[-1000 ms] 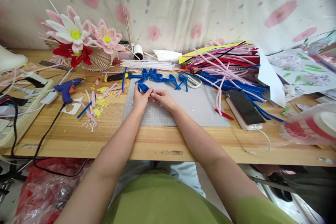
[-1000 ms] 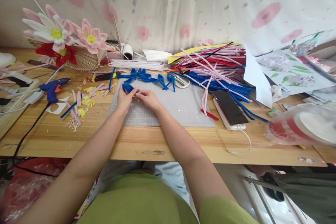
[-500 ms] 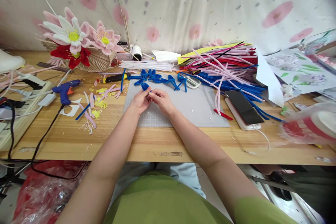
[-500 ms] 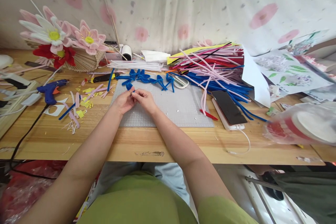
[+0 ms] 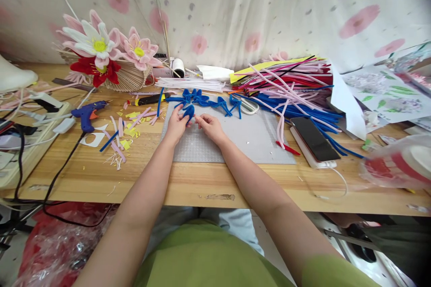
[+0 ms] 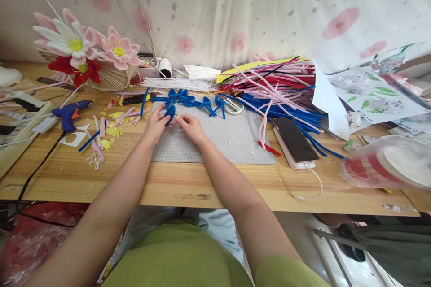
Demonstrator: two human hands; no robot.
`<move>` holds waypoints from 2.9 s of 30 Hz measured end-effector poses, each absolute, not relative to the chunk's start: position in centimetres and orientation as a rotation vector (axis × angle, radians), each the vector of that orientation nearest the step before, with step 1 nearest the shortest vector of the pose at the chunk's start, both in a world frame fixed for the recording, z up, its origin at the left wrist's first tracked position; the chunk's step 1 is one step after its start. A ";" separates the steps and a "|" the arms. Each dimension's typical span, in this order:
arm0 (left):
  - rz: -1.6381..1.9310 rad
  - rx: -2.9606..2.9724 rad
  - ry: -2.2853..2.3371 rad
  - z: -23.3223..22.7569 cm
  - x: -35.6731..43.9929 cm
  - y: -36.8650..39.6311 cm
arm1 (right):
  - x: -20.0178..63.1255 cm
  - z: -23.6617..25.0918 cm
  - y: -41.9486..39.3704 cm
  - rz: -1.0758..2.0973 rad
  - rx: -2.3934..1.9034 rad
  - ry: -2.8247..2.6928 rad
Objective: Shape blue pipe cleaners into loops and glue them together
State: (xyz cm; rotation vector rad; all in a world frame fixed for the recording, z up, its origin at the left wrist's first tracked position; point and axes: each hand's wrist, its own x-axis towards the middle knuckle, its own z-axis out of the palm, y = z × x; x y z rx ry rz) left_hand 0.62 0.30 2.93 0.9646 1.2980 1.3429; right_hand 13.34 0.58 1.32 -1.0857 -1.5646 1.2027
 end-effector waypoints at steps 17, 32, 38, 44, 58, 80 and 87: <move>1.354 1.040 1.319 2.4 0.0 0.3 | 14.6 0.7 0.8 0.721 -1.162 -1.864; 1.188 1.357 1.402 1.2 0.4 0.1 | 14.6 0.8 1.1 1.168 -1.257 -1.643; 1.218 1.492 1.473 1.7 0.9 -0.4 | 14.6 0.3 1.4 1.261 -1.182 -1.495; 1.253 1.632 1.516 1.7 1.1 -0.5 | 14.3 0.2 1.4 1.269 -1.136 -1.428; 1.235 1.348 1.460 1.0 1.5 -0.1 | 14.0 0.9 0.8 1.115 -1.239 -1.487; 1.288 1.425 1.554 0.8 1.4 0.2 | 13.7 0.7 1.1 1.274 -1.118 -1.385; 1.333 1.438 1.646 1.0 1.6 0.1 | 13.4 0.7 0.9 1.056 -1.192 -1.424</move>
